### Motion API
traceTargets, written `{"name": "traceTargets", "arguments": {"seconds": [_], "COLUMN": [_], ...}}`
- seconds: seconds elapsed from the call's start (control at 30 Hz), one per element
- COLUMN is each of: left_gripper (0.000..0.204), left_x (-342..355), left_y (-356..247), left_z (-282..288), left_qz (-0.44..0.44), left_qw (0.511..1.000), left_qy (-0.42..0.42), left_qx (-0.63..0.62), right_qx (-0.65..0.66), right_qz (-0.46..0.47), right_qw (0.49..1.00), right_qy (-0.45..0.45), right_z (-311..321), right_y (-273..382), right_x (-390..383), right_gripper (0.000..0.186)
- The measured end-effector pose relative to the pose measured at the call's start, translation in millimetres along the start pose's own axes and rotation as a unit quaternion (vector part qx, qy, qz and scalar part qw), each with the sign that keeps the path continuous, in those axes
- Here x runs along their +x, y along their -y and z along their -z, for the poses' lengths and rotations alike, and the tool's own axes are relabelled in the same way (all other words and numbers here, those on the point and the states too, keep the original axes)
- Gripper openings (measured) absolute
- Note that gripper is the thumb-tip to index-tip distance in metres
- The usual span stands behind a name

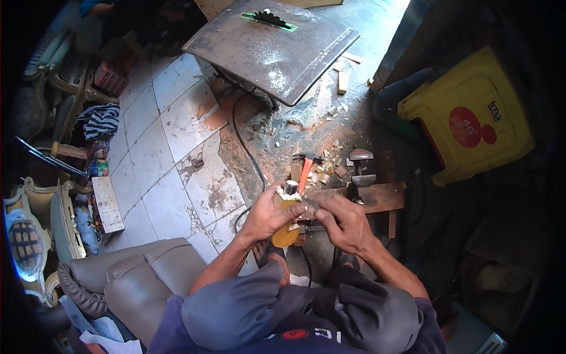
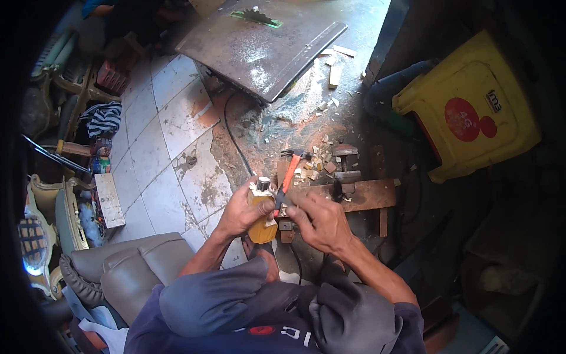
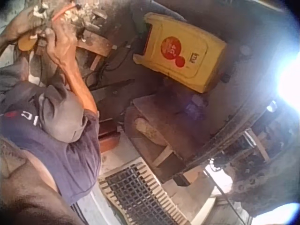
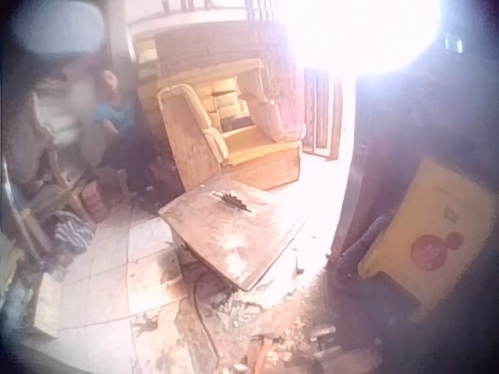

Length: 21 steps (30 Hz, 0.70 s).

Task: The person hammers a wooden dowel into a small furniture component, uses an angle grinder to sand the surface, and continues hammering and refining the wooden piece.

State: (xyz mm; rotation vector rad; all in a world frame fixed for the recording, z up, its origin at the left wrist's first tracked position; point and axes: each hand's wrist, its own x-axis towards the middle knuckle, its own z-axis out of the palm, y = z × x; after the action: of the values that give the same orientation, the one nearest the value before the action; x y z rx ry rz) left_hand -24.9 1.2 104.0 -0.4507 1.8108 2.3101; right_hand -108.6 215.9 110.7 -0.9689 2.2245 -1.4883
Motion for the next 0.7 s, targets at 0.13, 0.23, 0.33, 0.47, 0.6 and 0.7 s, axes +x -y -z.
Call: {"name": "traceTargets", "arguments": {"seconds": [0.13,0.23,0.33,0.47,0.6,0.7], "left_gripper": [0.059,0.057,0.053,0.047,0.044,0.044], "left_x": [2,-1,3,-2,-6,-5], "left_y": [-13,-19,-17,-14,-13,-11], "left_z": [3,2,5,4,-3,-10], "left_qz": [-0.017,-0.033,-0.075,-0.036,-0.035,-0.002], "left_qw": [0.991,0.988,0.981,0.979,0.974,0.981], "left_qy": [0.017,0.016,0.016,0.004,-0.016,-0.048], "left_qx": [0.131,0.148,0.176,0.198,0.222,0.188], "right_qx": [0.044,0.045,0.061,0.080,0.005,-0.088], "right_qz": [-0.020,-0.035,-0.034,-0.020,0.004,0.017], "right_qw": [0.995,0.992,0.990,0.990,0.995,0.995], "right_qy": [0.090,0.113,0.125,0.119,0.096,0.037], "right_z": [3,7,8,1,-6,-13], "right_y": [3,11,11,2,-4,-6], "right_x": [3,8,8,5,-3,-10], "right_gripper": [0.026,0.026,0.026,0.026,0.027,0.029]}}
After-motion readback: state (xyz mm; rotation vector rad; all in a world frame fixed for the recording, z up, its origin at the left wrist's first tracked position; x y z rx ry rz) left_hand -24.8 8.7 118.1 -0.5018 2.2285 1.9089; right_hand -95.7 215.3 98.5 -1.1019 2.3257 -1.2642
